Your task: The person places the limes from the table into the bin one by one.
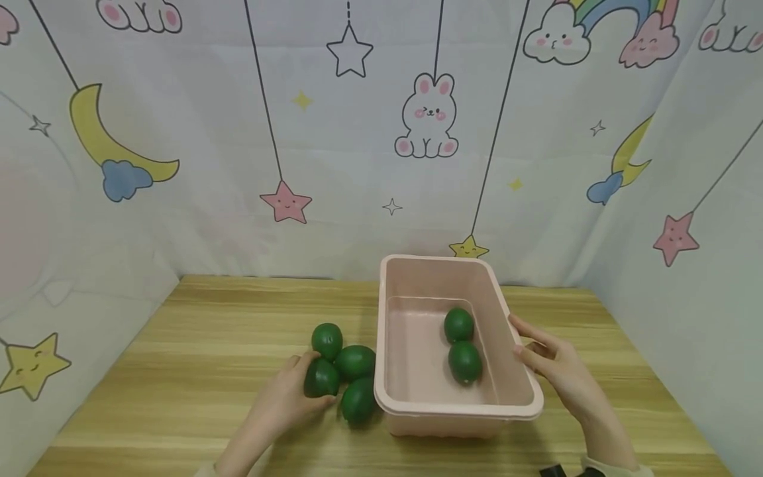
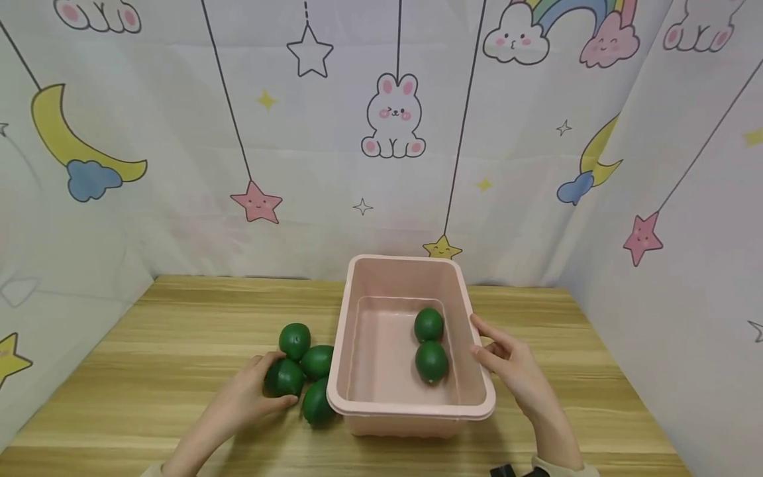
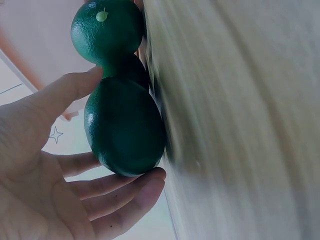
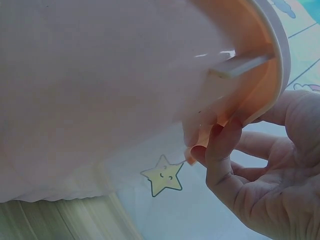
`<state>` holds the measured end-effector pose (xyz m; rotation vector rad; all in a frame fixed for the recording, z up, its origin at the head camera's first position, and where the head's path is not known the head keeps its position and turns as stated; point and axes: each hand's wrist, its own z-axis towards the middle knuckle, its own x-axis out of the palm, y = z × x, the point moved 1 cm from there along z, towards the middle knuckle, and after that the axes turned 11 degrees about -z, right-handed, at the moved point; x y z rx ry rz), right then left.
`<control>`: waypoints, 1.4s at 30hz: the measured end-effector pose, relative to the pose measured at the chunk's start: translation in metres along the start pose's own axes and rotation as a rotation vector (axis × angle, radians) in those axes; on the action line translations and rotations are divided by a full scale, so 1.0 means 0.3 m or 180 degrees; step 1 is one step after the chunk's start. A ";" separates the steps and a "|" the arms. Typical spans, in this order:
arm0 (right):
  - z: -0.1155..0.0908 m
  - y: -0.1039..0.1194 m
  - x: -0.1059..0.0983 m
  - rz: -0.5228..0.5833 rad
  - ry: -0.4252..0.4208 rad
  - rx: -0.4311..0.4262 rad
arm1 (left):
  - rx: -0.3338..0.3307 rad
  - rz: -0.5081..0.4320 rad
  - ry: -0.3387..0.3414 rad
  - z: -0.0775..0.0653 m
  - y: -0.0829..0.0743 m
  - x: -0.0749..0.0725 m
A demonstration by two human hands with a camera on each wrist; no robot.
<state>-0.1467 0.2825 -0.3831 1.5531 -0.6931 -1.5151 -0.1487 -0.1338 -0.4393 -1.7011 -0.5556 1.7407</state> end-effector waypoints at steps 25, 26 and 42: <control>-0.003 0.006 0.001 -0.0021 -0.0032 0.0067 | -0.0030 -0.0031 0.0007 -0.005 -0.008 0.004; -0.003 0.006 0.001 -0.0021 -0.0027 0.0065 | -0.0033 -0.0053 0.0010 -0.006 -0.009 0.002; -0.004 0.002 -0.001 -0.0060 -0.0051 0.0088 | -0.0072 -0.0243 0.0044 -0.008 -0.004 -0.039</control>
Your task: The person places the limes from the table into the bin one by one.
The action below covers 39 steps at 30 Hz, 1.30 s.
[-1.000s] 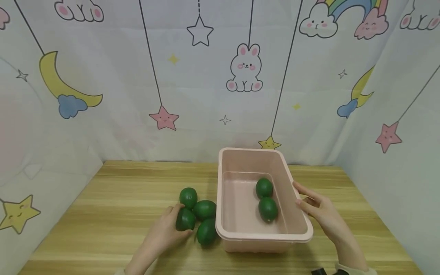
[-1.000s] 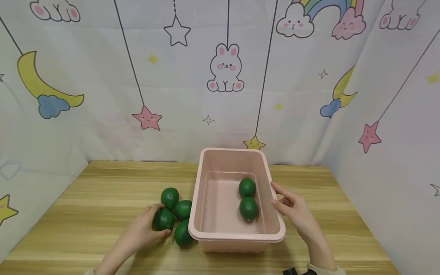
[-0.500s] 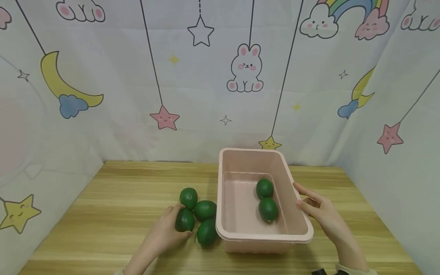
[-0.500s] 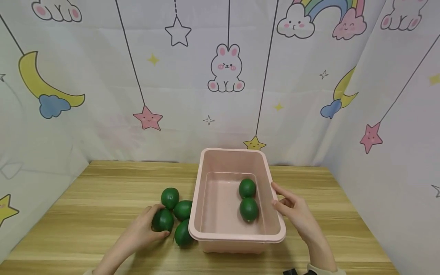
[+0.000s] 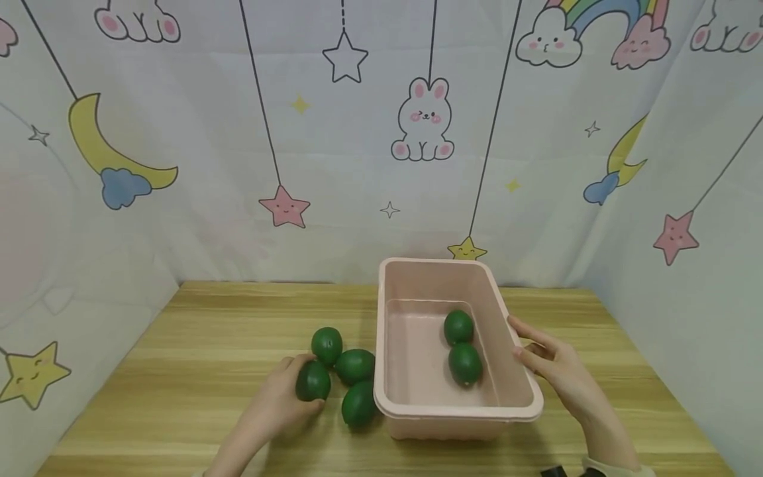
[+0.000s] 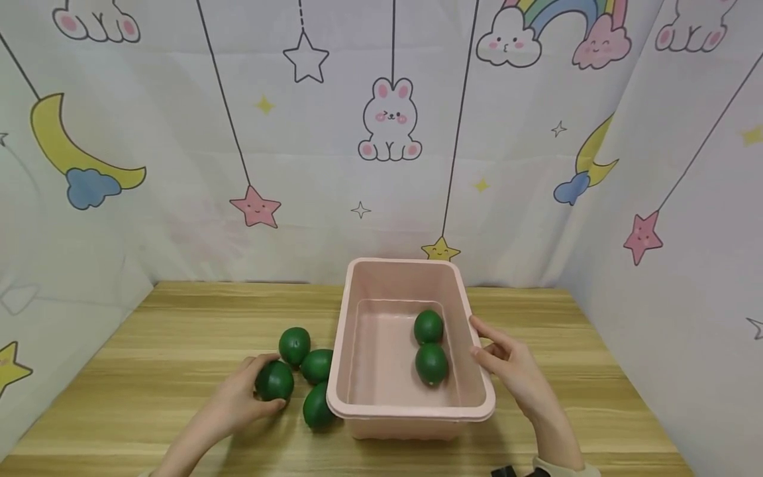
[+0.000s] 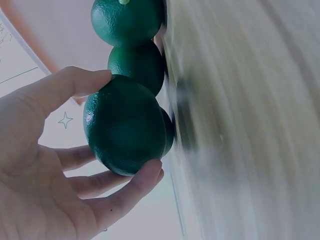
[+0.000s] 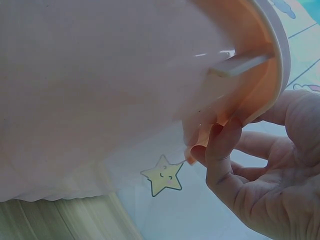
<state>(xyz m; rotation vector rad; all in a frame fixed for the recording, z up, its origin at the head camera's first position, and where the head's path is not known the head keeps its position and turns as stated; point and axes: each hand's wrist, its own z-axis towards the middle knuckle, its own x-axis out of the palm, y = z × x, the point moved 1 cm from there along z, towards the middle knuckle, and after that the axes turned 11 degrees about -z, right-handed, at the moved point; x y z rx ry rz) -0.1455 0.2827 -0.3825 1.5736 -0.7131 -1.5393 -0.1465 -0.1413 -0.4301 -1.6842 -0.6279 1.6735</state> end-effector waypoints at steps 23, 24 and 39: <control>0.000 0.002 0.002 0.0006 -0.0008 -0.0011 | 0.0087 -0.0033 -0.0098 0.002 -0.038 -0.038; 0.000 0.003 0.002 0.0008 -0.0005 -0.0007 | 0.0101 -0.0033 -0.0104 0.002 -0.042 -0.039; -0.006 0.011 0.001 0.0000 0.0032 0.0026 | 0.0420 0.0023 -0.0283 0.009 -0.102 -0.065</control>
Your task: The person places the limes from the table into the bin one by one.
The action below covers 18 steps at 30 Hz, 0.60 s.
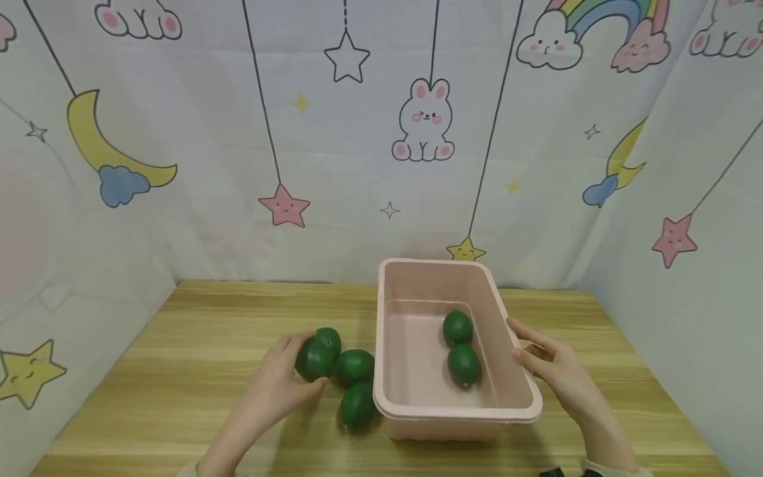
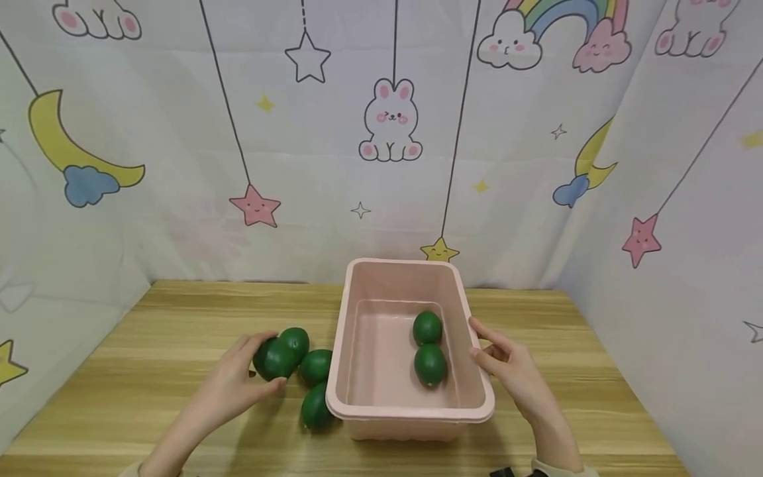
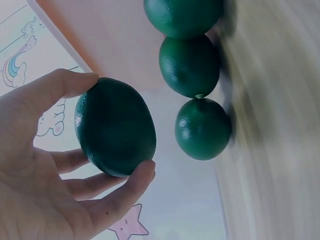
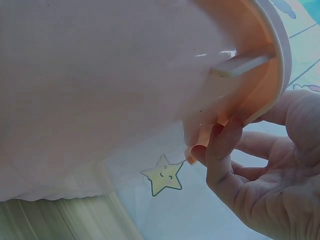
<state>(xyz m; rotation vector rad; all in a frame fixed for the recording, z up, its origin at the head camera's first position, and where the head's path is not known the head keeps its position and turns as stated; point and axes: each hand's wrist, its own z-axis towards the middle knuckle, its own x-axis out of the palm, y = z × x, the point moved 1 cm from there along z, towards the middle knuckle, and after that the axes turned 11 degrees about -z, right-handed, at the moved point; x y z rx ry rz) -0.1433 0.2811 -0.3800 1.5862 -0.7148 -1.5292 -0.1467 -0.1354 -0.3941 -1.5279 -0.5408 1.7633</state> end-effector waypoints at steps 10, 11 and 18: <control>-0.001 0.002 0.002 0.0010 -0.0005 0.0008 | 0.0134 0.0073 -0.0026 0.026 -0.047 -0.003; -0.002 0.002 0.002 0.0010 -0.0005 0.0010 | 0.0155 0.0096 -0.0032 0.029 -0.053 -0.001; -0.006 0.008 0.003 0.0002 0.0002 0.0062 | 0.0224 0.0083 -0.0080 0.049 -0.091 0.010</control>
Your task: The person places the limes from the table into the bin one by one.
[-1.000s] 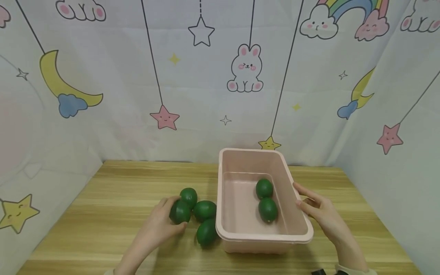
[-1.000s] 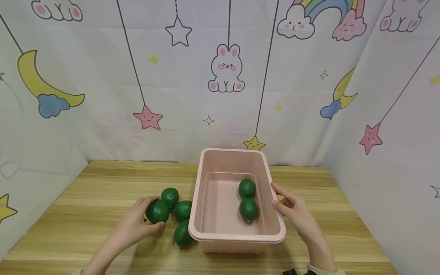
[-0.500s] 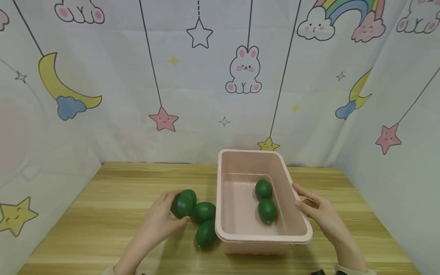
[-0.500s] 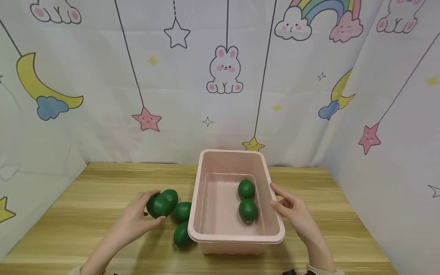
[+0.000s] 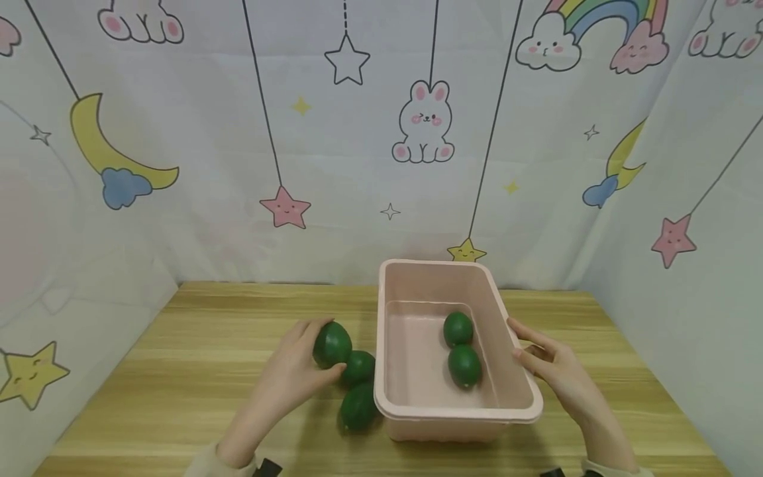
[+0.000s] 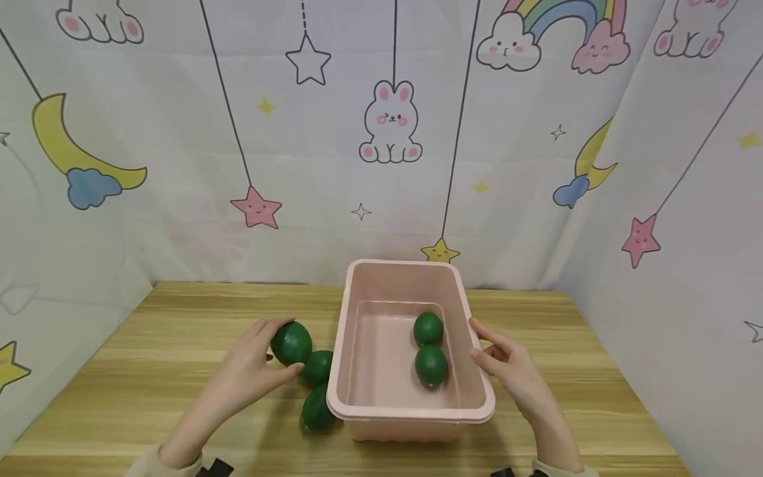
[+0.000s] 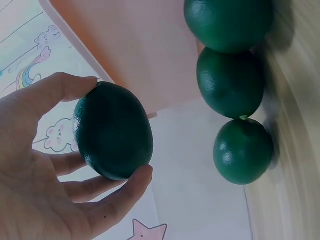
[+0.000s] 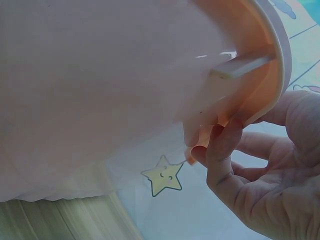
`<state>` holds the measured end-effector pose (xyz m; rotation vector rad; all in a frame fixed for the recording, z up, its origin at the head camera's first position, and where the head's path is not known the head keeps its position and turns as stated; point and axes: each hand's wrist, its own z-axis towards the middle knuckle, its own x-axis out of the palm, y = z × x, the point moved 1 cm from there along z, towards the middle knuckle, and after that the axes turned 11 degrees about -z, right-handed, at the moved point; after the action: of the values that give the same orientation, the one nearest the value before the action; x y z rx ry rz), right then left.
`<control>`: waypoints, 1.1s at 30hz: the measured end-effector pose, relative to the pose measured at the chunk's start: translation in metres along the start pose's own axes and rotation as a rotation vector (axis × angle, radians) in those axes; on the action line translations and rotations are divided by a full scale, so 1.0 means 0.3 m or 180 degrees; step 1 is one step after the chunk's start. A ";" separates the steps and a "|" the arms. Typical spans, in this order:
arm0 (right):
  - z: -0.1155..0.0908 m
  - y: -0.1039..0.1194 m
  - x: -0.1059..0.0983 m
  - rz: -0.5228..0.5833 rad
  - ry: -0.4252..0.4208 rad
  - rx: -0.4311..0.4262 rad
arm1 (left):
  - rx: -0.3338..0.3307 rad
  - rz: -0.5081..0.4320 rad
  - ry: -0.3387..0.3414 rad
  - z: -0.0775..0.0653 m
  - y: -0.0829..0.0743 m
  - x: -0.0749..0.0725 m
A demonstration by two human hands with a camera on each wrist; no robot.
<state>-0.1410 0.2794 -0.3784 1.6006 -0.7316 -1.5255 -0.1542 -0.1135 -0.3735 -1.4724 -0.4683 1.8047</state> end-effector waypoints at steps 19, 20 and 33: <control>-0.001 0.000 -0.001 -0.0035 -0.0029 0.0013 | 0.0069 -0.0068 0.0027 0.073 -0.080 -0.017; -0.001 0.000 -0.001 -0.0033 -0.0032 0.0009 | 0.0085 -0.0070 0.0029 0.077 -0.083 -0.018; 0.001 -0.001 -0.001 -0.0014 -0.0013 -0.0005 | 0.0205 -0.0080 0.0053 0.125 -0.130 -0.013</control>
<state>-0.1413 0.2798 -0.3784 1.5994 -0.7295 -1.5327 -0.1771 -0.0843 -0.3338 -1.4303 -0.4149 1.7705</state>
